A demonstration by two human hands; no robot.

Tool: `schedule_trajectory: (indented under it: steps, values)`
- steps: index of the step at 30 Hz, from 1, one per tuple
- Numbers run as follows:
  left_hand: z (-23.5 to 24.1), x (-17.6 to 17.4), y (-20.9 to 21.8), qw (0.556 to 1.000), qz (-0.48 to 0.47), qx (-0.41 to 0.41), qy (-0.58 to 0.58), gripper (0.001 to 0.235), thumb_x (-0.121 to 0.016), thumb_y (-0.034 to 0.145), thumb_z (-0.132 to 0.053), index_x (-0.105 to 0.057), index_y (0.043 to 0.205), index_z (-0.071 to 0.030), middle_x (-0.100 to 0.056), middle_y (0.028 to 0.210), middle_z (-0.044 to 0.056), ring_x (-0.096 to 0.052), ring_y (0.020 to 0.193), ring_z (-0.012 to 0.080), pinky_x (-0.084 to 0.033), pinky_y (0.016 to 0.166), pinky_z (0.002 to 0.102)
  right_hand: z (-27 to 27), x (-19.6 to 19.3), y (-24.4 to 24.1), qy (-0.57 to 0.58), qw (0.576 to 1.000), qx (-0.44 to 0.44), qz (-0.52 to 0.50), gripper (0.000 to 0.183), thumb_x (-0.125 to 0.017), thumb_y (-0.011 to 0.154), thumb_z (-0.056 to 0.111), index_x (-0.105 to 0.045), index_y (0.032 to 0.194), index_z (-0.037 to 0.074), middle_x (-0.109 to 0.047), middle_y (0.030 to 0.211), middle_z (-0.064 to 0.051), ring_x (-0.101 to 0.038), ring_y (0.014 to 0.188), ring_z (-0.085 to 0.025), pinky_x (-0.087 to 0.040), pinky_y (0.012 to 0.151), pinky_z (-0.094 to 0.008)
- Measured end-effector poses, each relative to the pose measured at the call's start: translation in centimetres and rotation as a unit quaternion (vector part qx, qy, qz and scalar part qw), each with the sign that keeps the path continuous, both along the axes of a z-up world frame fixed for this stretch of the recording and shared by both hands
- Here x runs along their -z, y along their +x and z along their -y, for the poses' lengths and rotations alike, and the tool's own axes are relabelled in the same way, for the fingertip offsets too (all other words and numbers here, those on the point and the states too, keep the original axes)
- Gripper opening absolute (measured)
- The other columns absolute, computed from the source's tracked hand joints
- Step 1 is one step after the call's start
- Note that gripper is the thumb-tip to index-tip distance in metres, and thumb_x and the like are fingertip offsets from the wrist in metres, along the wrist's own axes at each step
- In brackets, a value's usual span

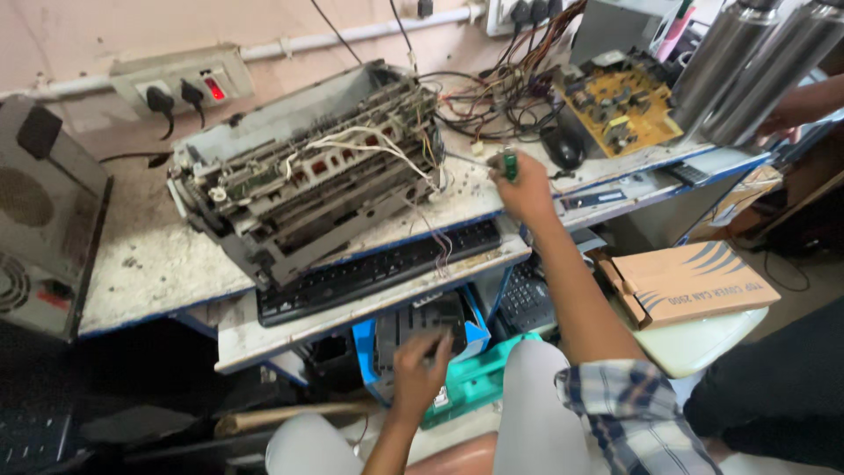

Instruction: The person uses a screwdriver to remove screws from a disassembled electronic device on a cluttered workbench. They then manipulate internal wires and components with their hands, attempting to adjust or repair the device.

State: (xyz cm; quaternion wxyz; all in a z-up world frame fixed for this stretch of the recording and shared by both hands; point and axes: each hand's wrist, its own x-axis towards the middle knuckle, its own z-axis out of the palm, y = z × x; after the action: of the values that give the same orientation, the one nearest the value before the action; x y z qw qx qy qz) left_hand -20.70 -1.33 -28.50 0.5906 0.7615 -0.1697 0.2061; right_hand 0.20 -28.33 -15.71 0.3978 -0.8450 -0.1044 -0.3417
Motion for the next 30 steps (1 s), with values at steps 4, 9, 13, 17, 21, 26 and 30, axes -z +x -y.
schedule_trajectory:
  steps: [4, 9, 13, 17, 21, 26, 30]
  values:
    - [-3.9, 13.5, -2.7, 0.994, -0.012, -0.077, 0.076, 0.019, -0.08, 0.08, -0.014, -0.081, 0.096, -0.004, -0.08, 0.092, 0.017, -0.078, 0.087, 0.0305, -0.059, 0.078, 0.039, -0.7, 1.1, 2.3, -0.034, 0.998, 0.045, 0.008, 0.021, -0.074, 0.085, 0.01, -0.073, 0.106, 0.01, -0.074, 0.091, -0.017, -0.073, 0.085, -0.034, -0.056, 0.078, -0.043]
    - [-5.6, 20.4, -2.4, 0.976, -0.19, -0.085, 0.065, 0.027, -0.078, 0.081, -0.026, -0.08, 0.101, -0.008, -0.079, 0.084, 0.015, -0.081, 0.08, 0.03, -0.062, 0.072, 0.038, -1.9, -0.3, 0.9, -0.15, 0.984, 0.03, -0.092, 0.014, -0.075, 0.088, 0.013, -0.067, 0.099, 0.007, -0.071, 0.086, -0.021, -0.067, 0.083, -0.04, -0.051, 0.073, -0.048]
    - [-5.6, 19.5, -1.2, 0.972, -0.196, -0.061, 0.111, 0.026, -0.075, 0.085, -0.03, -0.08, 0.098, -0.009, -0.078, 0.088, 0.018, -0.077, 0.083, 0.0344, -0.059, 0.074, 0.041, -1.5, -1.9, 0.5, -0.132, 0.979, -0.063, -0.142, 0.016, -0.074, 0.09, 0.015, -0.065, 0.098, 0.005, -0.069, 0.083, -0.016, -0.064, 0.073, -0.031, -0.051, 0.072, -0.042]
    - [-5.1, 20.4, -1.1, 0.973, -0.204, -0.048, 0.097, 0.026, -0.076, 0.083, -0.03, -0.081, 0.099, -0.011, -0.079, 0.087, 0.018, -0.077, 0.081, 0.0337, -0.059, 0.072, 0.042, -0.6, -2.5, 0.3, -0.098, 0.977, -0.136, -0.135, 0.023, -0.08, 0.086, 0.018, -0.071, 0.104, 0.007, -0.072, 0.087, -0.009, -0.063, 0.079, -0.02, -0.052, 0.076, -0.036]
    - [-5.8, 21.8, 0.6, 0.915, -0.375, 0.013, 0.147, 0.026, -0.076, 0.087, -0.034, -0.078, 0.106, -0.015, -0.075, 0.078, 0.014, -0.076, 0.073, 0.0251, -0.059, 0.07, 0.039, -1.4, -2.8, -0.6, -0.106, 0.97, -0.093, -0.2, 0.034, -0.086, 0.078, 0.017, -0.077, 0.11, 0.01, -0.073, 0.084, -0.006, -0.065, 0.076, -0.016, -0.054, 0.073, -0.034]
    - [-5.4, 22.1, 0.3, 0.968, -0.239, -0.026, 0.077, 0.021, -0.08, 0.081, -0.026, -0.081, 0.098, -0.014, -0.075, 0.066, 0.011, -0.075, 0.059, 0.0203, -0.058, 0.06, 0.035, -2.6, -2.4, -0.3, -0.077, 0.976, -0.139, -0.151, 0.024, -0.083, 0.081, 0.012, -0.076, 0.103, 0.006, -0.077, 0.085, -0.005, -0.069, 0.076, -0.013, -0.056, 0.073, -0.031]
    - [-5.0, 21.9, 0.5, 0.98, -0.193, 0.015, 0.054, 0.022, -0.081, 0.079, -0.023, -0.081, 0.098, -0.013, -0.076, 0.067, 0.011, -0.076, 0.057, 0.0203, -0.06, 0.057, 0.034, -3.4, -2.8, -0.2, -0.095, 0.981, -0.086, -0.148, 0.017, -0.084, 0.08, 0.01, -0.079, 0.095, 0.006, -0.076, 0.079, -0.008, -0.067, 0.069, -0.017, -0.054, 0.068, -0.034]
